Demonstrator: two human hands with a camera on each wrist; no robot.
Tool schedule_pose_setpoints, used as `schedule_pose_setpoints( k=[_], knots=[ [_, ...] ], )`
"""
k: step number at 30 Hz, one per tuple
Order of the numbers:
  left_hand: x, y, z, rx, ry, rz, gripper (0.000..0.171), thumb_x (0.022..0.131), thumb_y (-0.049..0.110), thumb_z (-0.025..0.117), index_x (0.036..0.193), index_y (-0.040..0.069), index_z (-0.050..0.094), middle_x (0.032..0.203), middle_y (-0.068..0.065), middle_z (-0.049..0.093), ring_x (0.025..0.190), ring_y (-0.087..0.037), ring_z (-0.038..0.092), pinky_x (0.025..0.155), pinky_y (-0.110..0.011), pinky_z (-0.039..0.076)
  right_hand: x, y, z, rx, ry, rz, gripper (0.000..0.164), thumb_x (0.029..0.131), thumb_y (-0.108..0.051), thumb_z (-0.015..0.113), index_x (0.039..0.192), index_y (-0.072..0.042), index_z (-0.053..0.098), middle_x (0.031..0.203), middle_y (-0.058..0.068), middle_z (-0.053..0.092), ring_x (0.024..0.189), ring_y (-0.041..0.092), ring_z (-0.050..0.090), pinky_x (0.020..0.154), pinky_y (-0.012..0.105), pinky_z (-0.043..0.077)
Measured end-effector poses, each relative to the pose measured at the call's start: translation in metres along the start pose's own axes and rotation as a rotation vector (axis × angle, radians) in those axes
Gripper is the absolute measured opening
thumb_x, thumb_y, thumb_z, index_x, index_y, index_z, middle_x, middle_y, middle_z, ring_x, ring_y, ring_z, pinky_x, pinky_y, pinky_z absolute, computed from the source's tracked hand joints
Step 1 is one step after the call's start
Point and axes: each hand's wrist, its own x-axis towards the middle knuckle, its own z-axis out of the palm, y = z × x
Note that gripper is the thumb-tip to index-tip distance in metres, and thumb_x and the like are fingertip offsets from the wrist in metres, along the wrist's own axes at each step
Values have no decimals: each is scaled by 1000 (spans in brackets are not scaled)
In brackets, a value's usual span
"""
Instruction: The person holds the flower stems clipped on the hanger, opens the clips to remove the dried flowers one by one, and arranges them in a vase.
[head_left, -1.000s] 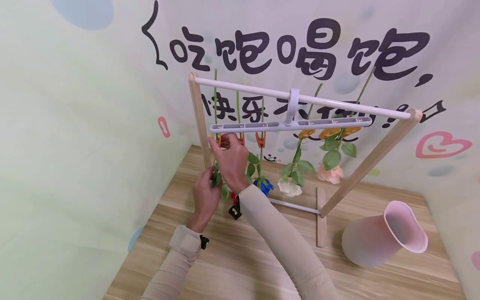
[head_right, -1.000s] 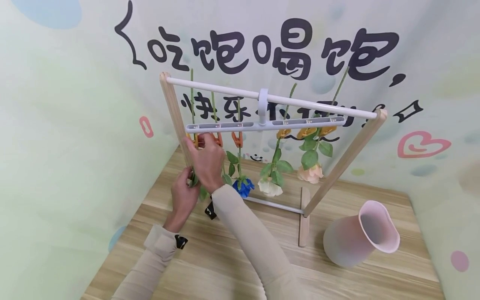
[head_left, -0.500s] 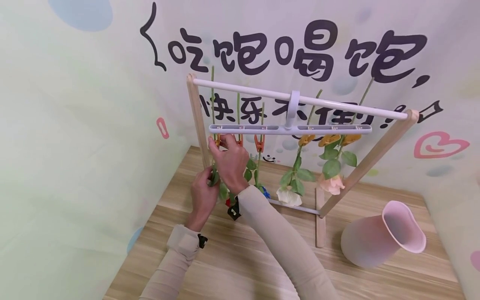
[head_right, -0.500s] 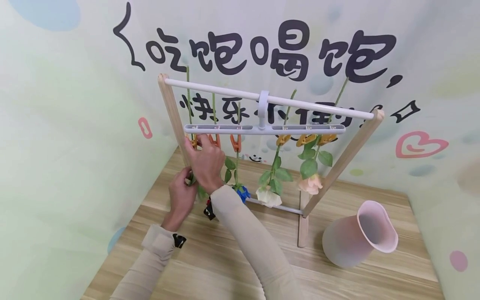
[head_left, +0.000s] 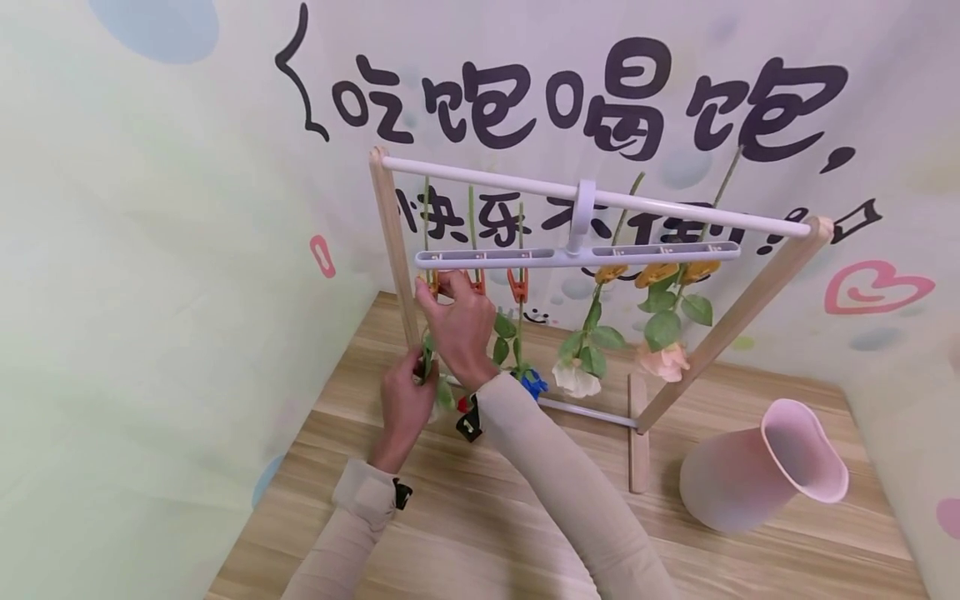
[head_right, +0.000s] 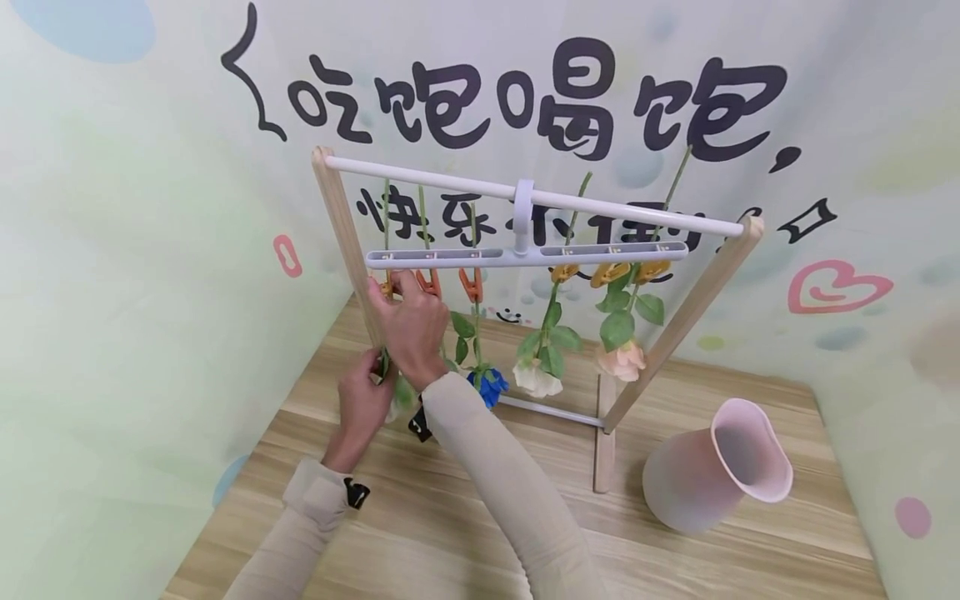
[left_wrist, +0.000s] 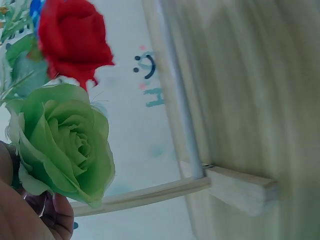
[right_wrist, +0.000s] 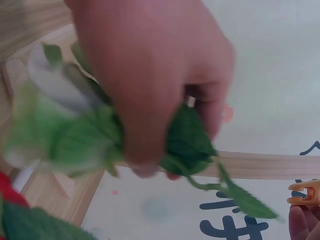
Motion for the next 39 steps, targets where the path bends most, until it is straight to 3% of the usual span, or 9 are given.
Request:
schedule_pose_setpoints(
  k=[9,20,29,39],
  knots=[
    [-29,-17,0,45,-121,-123,12,87,4,69,99,1,70,81,-13,68,73,-25,64,65,-40,53,-3,0,-1,34,-49,53,27,89,-30,75,98,-5,66,94,7,77,88,17,75,74,29,58],
    [-61,-30,-1,102,-204,-179,19,89,10,70,107,2,70,81,-12,71,71,-24,66,62,-42,52,-2,-3,-1,10,-67,39,31,89,-35,74,99,-7,65,93,5,77,85,15,74,72,29,58],
    [-76,-37,-1,131,-231,-174,19,90,11,69,107,3,70,79,-11,70,65,-21,63,58,-37,50,-1,-6,-2,22,-70,32,35,90,-37,73,106,-7,64,96,6,76,84,16,74,69,27,57],
    [-83,-36,-2,149,-221,-146,19,85,6,71,104,6,70,75,-9,69,64,-20,63,55,-36,49,-5,-9,-4,-6,-84,-25,37,92,-36,71,114,-7,64,105,6,76,88,16,74,68,22,56]
  ],
)
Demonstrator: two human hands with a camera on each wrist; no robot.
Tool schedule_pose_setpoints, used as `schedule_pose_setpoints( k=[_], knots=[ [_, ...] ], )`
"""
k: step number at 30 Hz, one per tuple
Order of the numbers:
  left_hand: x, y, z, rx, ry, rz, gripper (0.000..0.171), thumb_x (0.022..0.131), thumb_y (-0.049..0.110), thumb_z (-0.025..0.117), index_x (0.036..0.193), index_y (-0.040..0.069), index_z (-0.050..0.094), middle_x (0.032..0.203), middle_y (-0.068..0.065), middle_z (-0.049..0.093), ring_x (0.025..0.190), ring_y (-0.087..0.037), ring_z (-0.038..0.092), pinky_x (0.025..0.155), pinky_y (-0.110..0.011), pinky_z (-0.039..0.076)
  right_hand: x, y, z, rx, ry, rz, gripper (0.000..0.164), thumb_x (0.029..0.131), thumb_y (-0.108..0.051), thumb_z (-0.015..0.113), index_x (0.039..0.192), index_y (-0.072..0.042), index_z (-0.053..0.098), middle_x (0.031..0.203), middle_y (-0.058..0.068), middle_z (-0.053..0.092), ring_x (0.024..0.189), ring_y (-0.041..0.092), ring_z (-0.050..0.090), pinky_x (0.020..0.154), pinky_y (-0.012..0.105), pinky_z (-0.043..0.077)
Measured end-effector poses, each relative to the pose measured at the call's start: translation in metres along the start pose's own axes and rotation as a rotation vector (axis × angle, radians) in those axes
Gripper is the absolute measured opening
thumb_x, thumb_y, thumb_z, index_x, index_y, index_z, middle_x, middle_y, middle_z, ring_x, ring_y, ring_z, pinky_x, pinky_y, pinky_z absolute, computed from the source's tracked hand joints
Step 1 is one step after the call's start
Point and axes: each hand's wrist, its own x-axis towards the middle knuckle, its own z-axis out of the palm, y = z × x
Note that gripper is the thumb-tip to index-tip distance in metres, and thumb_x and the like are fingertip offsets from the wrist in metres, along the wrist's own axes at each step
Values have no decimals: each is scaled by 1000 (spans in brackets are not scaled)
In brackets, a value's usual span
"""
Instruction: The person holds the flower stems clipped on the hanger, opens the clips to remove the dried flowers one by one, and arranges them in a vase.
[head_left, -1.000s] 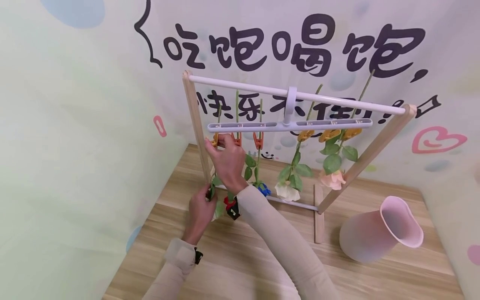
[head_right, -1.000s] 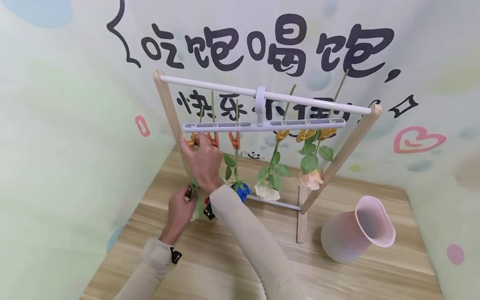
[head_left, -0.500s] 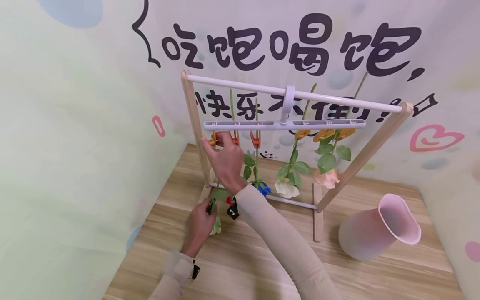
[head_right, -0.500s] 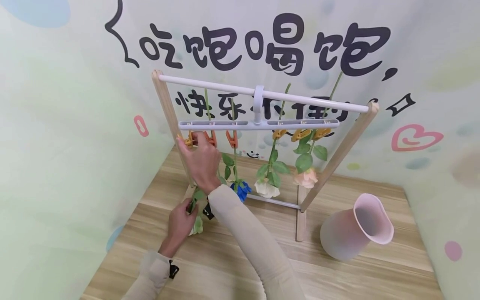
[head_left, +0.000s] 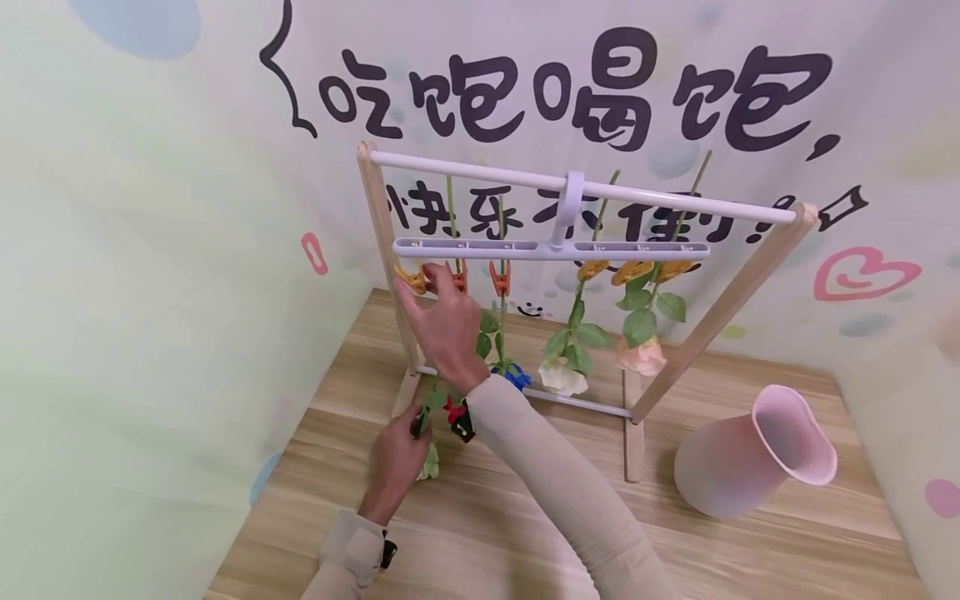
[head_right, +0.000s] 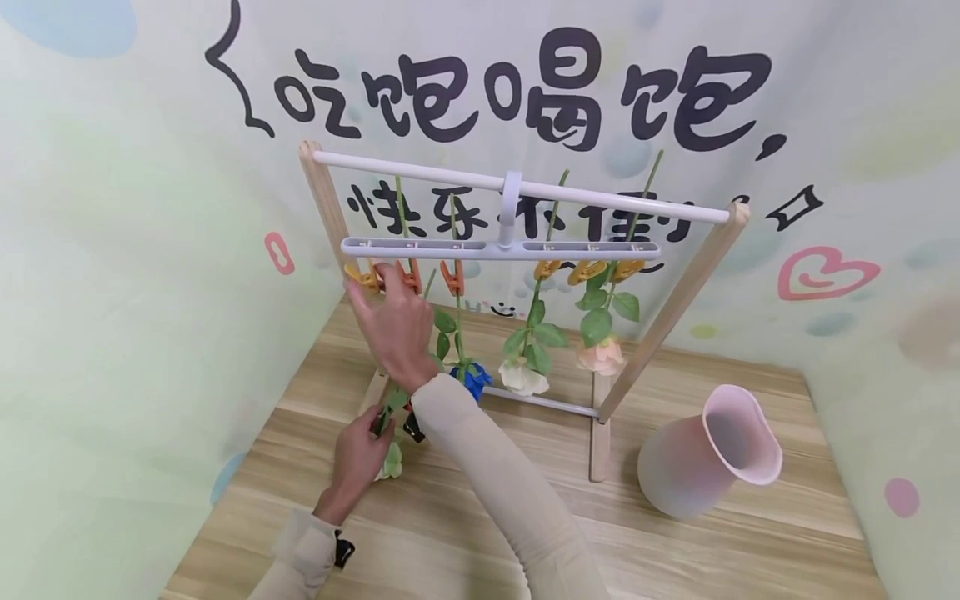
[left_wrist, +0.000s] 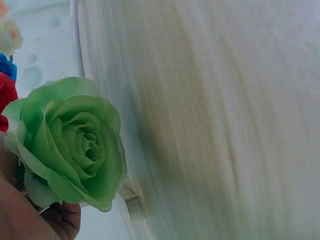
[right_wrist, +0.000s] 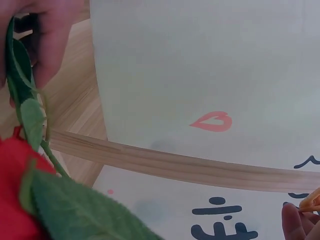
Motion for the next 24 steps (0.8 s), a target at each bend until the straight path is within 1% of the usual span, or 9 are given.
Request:
schedule_pose_setpoints(
  k=[1,4,7,8,11,13,15,18,24],
  knots=[
    [0,0,0,6,2,3,20,84,6,71,104,6,70,75,-9,69,64,-21,63,55,-37,49,-1,0,0,-14,-2,-6,38,92,-36,70,115,-6,65,105,7,76,87,16,74,66,22,56],
    [-2,0,0,27,4,6,20,84,7,72,104,7,70,75,-8,68,65,-21,63,57,-37,49,-7,1,-3,-48,-14,-17,41,93,-37,69,118,-5,64,103,9,76,66,13,71,53,19,49],
    [-2,0,-1,31,-3,4,21,84,7,72,105,6,70,75,-8,68,65,-21,63,57,-38,50,-14,2,-5,-71,-25,-36,42,93,-37,68,119,-3,64,104,11,75,61,14,69,46,17,42],
    [-2,0,-1,30,-4,4,21,84,7,72,105,6,70,75,-9,68,65,-22,63,57,-38,50,-16,2,-6,-70,-28,-44,43,93,-36,68,119,-3,64,105,11,75,62,14,69,45,16,41],
    [-3,-1,-2,31,-7,10,21,84,6,72,105,5,70,76,-9,68,66,-22,63,58,-39,50,-21,5,-9,-73,-18,-67,42,93,-35,69,119,-3,63,107,11,75,76,18,74,47,16,43],
    [-3,-2,-2,34,-5,15,20,83,5,72,104,5,70,75,-8,68,67,-22,63,59,-39,49,-25,6,-11,-73,-6,-78,41,92,-34,70,119,-3,64,106,11,75,74,17,73,47,16,42],
    [-4,-2,-3,32,-7,17,20,83,5,72,103,5,70,74,-8,68,67,-22,63,58,-39,49,-28,7,-14,-59,-3,-83,41,92,-34,71,119,-3,64,104,12,75,66,15,71,46,16,41],
    [-6,-1,-4,28,-8,22,20,83,5,73,103,5,70,74,-8,68,67,-23,63,58,-40,49,-33,9,-20,-30,-12,-89,40,93,-33,69,119,-2,63,105,12,74,63,12,70,51,15,47],
    [-9,0,-7,28,-5,40,18,83,6,73,100,5,71,72,-7,68,64,-23,63,56,-38,48,-41,11,-34,51,-23,-110,37,90,-26,74,117,-3,64,105,12,73,84,18,73,62,22,56]
  ],
)
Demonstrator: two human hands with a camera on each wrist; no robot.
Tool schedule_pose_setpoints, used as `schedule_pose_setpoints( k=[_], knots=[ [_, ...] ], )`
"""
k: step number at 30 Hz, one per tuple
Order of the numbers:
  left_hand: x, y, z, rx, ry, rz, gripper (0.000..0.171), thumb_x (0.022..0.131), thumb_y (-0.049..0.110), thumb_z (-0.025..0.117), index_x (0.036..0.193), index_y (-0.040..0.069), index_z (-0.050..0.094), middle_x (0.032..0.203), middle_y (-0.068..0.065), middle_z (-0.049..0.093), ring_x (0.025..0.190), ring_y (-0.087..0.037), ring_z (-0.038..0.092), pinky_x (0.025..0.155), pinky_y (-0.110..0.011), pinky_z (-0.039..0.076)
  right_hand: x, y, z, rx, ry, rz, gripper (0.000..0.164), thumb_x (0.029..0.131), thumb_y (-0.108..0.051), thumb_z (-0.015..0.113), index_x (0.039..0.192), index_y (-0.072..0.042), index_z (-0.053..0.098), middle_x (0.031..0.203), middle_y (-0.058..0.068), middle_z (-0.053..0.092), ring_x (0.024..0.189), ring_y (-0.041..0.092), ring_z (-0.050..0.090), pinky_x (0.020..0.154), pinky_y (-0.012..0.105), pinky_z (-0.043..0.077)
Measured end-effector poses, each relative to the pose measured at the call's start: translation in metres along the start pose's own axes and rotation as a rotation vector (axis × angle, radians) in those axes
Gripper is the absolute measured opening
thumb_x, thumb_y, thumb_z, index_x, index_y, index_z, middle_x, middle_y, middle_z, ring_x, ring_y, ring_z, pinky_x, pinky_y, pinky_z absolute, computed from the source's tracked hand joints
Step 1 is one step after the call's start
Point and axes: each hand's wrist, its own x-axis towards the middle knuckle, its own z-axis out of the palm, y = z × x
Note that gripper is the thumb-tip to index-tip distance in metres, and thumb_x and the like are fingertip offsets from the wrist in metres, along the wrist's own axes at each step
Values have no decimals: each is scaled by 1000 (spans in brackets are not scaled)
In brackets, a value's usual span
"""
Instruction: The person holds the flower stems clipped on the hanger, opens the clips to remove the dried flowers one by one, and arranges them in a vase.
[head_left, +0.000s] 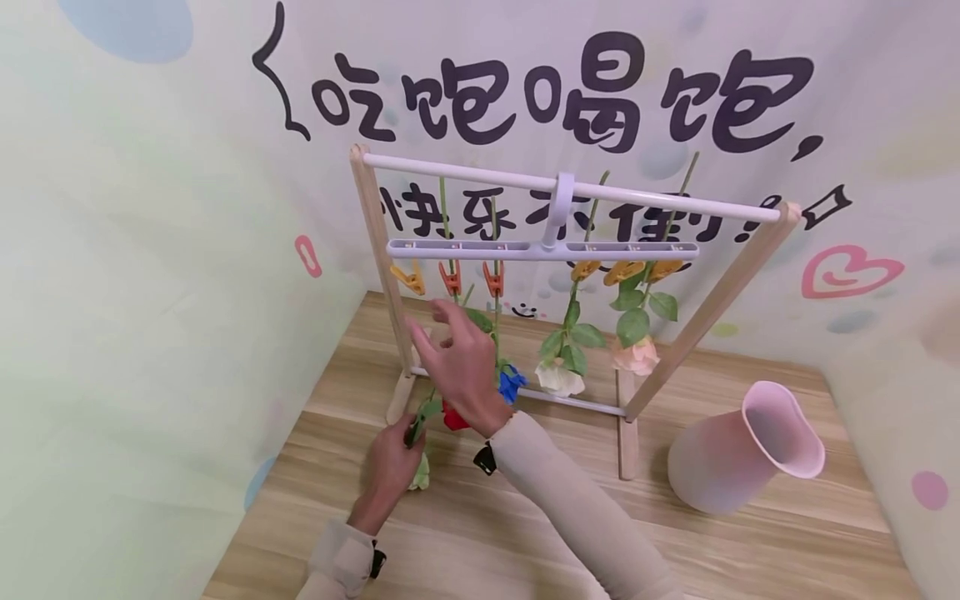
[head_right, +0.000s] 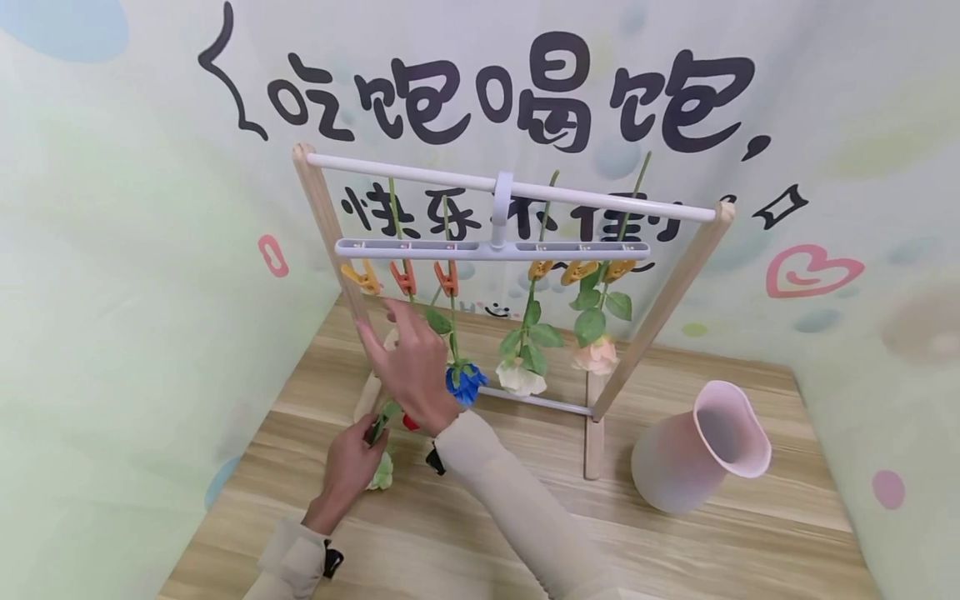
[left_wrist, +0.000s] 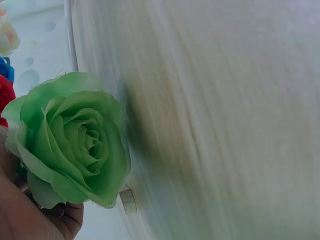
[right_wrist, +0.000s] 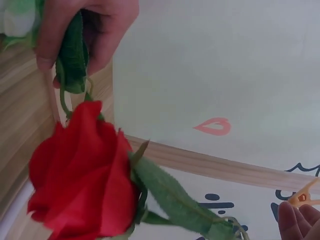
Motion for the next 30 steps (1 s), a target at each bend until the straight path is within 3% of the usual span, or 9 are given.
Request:
schedule_pose_setpoints(
  k=[5,11,14,18,24,30],
  knots=[
    [-1,-2,0,25,-17,1,16,83,4,74,99,6,70,71,-6,66,61,-17,59,54,-33,46,-7,5,-16,-12,-4,-55,37,88,-23,76,116,-1,66,104,13,72,88,19,71,66,26,57],
    [-3,-4,-3,72,-53,-11,19,84,6,74,102,7,71,73,-5,66,64,-17,59,56,-34,46,-21,14,-38,-24,-9,-121,39,83,-16,79,114,4,67,105,16,72,77,24,71,64,30,58],
    [-4,-4,-6,84,-86,-21,19,84,7,74,103,7,72,74,-3,65,65,-16,58,57,-34,46,-29,20,-50,-49,-9,-141,40,82,-17,81,113,4,67,106,16,72,84,25,71,66,30,58],
    [-5,-4,-7,95,-124,-22,18,83,6,74,101,8,72,76,-3,65,70,-18,61,62,-37,48,-39,30,-67,-71,-2,-140,39,81,-16,82,113,3,67,107,15,72,92,25,71,69,32,58],
    [-6,-1,-6,116,-175,-6,19,83,6,73,102,10,72,82,-5,68,78,-22,65,67,-41,51,-54,41,-87,-69,12,-117,38,82,-14,80,114,1,67,104,15,72,90,27,71,67,33,58],
    [-5,2,-6,119,-197,35,19,82,3,74,99,10,72,83,-4,70,76,-21,65,65,-41,52,-64,49,-100,-76,25,-101,37,84,-15,79,115,0,67,103,14,72,89,26,70,66,33,58]
  ],
)
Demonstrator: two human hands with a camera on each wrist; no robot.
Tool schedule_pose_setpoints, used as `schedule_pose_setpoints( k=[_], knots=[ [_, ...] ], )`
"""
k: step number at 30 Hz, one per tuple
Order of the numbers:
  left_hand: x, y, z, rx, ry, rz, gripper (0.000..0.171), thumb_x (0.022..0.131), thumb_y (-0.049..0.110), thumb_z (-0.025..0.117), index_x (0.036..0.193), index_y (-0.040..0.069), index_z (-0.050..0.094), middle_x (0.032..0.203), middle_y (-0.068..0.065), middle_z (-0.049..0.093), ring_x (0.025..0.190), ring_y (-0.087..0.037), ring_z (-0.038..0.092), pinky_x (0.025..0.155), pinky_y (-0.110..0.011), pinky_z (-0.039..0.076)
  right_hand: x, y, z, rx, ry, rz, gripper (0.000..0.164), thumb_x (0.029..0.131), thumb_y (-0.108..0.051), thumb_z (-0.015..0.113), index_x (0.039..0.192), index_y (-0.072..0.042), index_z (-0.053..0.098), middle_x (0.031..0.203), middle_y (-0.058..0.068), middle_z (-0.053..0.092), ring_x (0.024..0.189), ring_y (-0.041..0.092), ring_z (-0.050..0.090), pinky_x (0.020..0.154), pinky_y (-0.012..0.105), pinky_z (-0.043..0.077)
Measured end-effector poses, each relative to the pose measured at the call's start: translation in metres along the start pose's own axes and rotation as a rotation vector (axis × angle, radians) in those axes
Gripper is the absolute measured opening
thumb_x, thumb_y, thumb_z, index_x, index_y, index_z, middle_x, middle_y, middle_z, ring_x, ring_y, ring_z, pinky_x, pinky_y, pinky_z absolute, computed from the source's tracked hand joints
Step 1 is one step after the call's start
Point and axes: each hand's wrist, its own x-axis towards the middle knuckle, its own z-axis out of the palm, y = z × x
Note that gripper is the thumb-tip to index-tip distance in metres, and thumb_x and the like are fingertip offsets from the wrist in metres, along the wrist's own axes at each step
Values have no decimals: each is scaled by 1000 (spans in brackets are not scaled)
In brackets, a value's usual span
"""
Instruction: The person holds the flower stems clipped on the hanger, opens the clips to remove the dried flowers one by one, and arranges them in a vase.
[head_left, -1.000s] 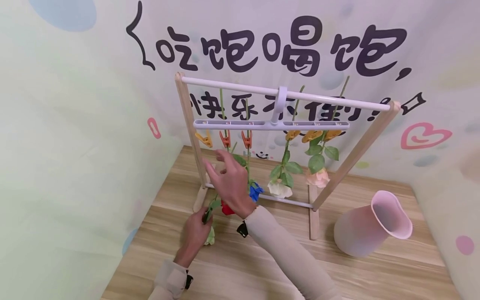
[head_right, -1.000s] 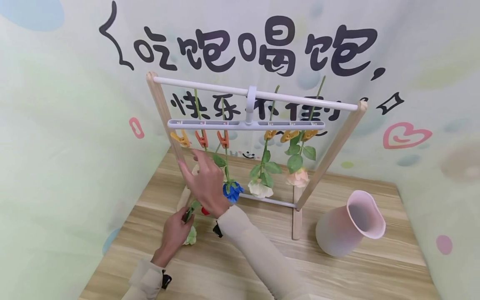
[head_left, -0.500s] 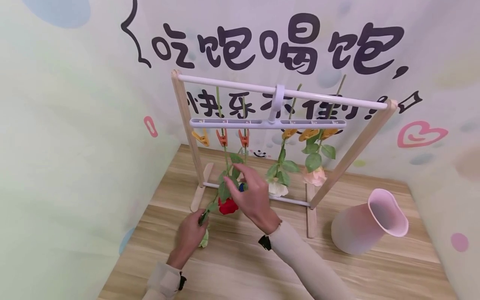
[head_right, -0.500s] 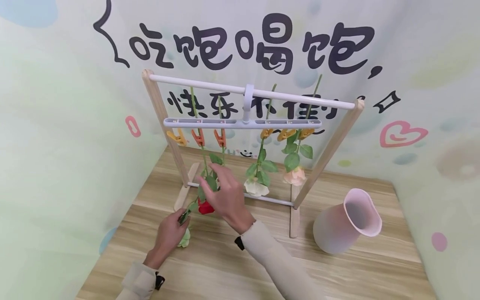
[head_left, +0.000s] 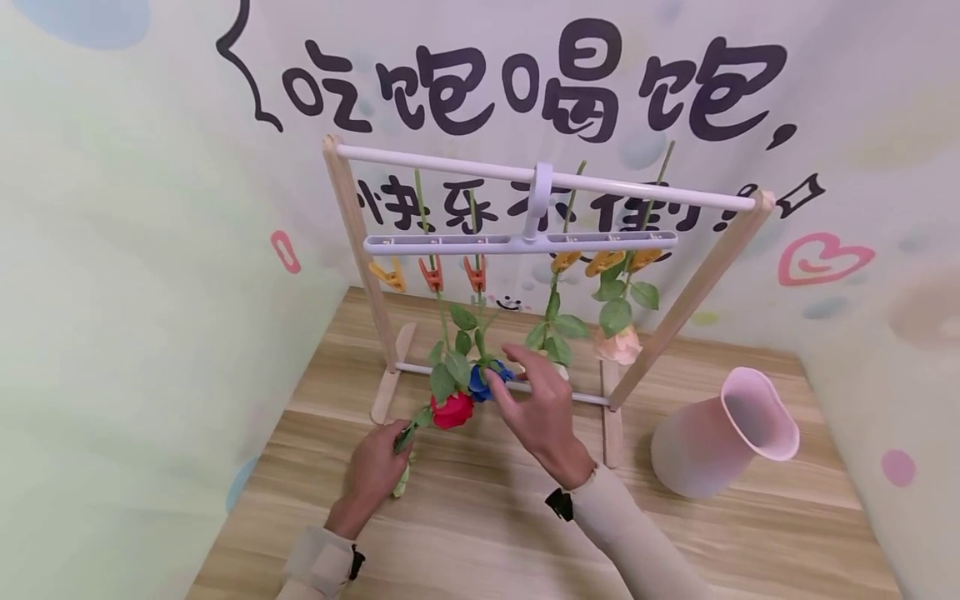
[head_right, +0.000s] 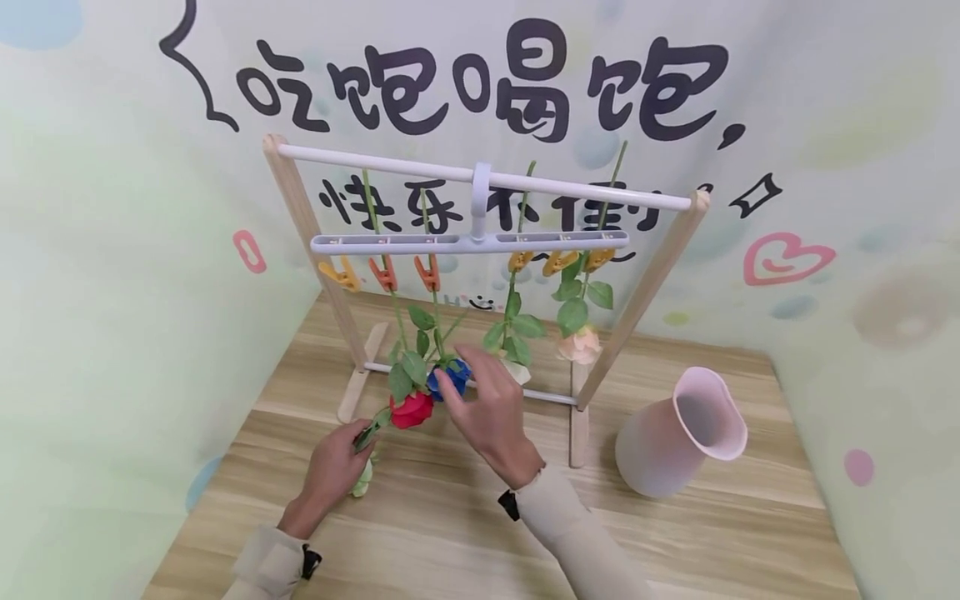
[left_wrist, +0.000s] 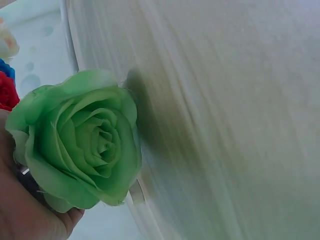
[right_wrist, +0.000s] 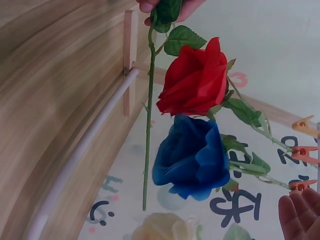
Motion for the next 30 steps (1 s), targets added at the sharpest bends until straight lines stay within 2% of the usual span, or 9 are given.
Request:
schedule_pose_setpoints(
  k=[5,10,16,19,24,30],
  knots=[
    [0,-1,2,25,-16,28,22,80,1,74,100,11,73,80,0,68,74,-18,63,64,-37,50,-9,8,-6,-11,11,-13,36,85,-19,77,114,0,68,100,14,72,86,25,69,64,32,57],
    [1,0,3,46,-33,50,27,79,0,74,104,11,73,83,-1,69,74,-17,61,63,-35,48,-17,13,-13,-29,18,-15,37,91,-30,72,111,0,68,99,14,72,85,24,69,63,32,57],
    [2,2,4,46,-50,62,27,77,0,74,101,12,73,81,-2,69,72,-18,60,62,-35,47,-24,19,-19,-63,7,-9,34,82,-21,80,107,1,69,98,12,72,85,24,70,63,32,57],
    [2,3,3,46,-44,71,26,75,-1,74,98,12,73,79,-2,68,72,-19,60,62,-35,46,-28,21,-21,-91,-2,-15,33,85,-25,78,104,0,70,97,11,73,81,24,69,63,32,56],
    [2,6,1,41,-25,94,26,73,-3,72,94,13,72,77,-2,68,72,-22,62,62,-37,47,-35,26,-22,-127,-33,-10,36,93,-36,68,104,-1,71,95,11,73,74,22,67,63,33,55],
    [2,8,1,48,-21,141,24,73,-5,72,91,12,72,76,-3,69,71,-22,63,62,-37,48,-44,33,-24,-149,-105,-2,32,89,-29,72,106,-2,71,97,11,73,74,21,68,65,34,56]
  ],
)
